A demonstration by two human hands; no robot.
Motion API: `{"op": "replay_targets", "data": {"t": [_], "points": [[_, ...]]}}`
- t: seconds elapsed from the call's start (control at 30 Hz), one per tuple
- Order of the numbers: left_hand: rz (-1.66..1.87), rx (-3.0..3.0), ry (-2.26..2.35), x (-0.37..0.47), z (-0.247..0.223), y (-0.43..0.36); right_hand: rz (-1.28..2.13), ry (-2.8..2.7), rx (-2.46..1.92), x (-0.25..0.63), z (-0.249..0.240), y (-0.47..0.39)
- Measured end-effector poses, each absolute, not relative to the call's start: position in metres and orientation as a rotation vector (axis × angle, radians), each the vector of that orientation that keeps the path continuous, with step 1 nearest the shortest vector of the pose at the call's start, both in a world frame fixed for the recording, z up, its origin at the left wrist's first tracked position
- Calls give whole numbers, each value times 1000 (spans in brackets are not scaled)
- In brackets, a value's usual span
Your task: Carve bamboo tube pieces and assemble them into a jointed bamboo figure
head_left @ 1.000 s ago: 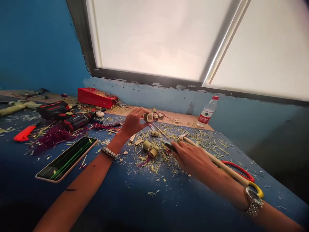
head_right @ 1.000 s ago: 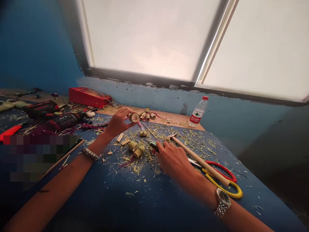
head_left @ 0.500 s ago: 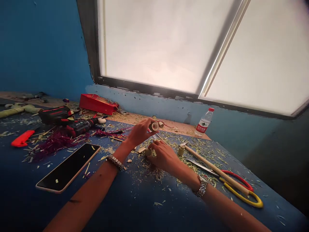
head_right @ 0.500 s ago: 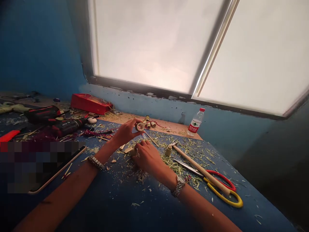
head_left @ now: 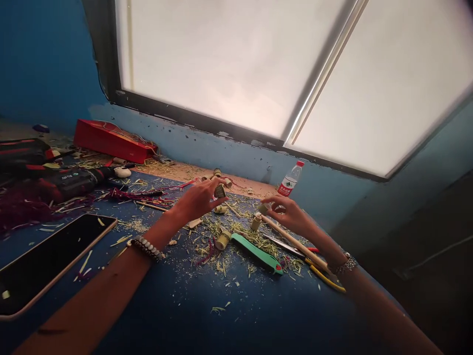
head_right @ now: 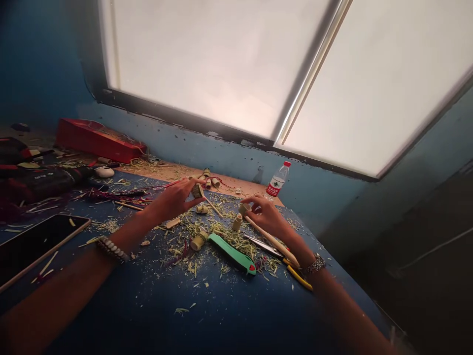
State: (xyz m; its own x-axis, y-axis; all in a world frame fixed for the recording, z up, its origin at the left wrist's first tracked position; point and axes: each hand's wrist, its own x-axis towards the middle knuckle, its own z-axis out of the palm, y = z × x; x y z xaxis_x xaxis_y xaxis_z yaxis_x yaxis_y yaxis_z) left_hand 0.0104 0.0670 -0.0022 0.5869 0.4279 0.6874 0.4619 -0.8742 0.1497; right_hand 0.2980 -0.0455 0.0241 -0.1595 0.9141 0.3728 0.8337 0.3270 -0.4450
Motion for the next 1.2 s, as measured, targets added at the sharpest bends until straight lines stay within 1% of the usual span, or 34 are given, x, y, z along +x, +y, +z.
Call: {"op": "replay_targets", "data": {"t": [0.13,0.4,0.73,0.97,1.2], "points": [[-1120,-2764,-778,10,-2,68,199,-2131,-1550,298,16,-40],[-1015,-2794,-833,10,-3,68,190,-2098,-1639,313,13,-33],[-896,-2841,-845,9,-1,67,316,-2067,-1562,306,17,-41],[-877,-2838,-871,9,-1,66,206,-2031,-1532,303,19,-44],[-888,-2850,-870,9,-1,67,199,-2107,-1516,307,4,-38]]}}
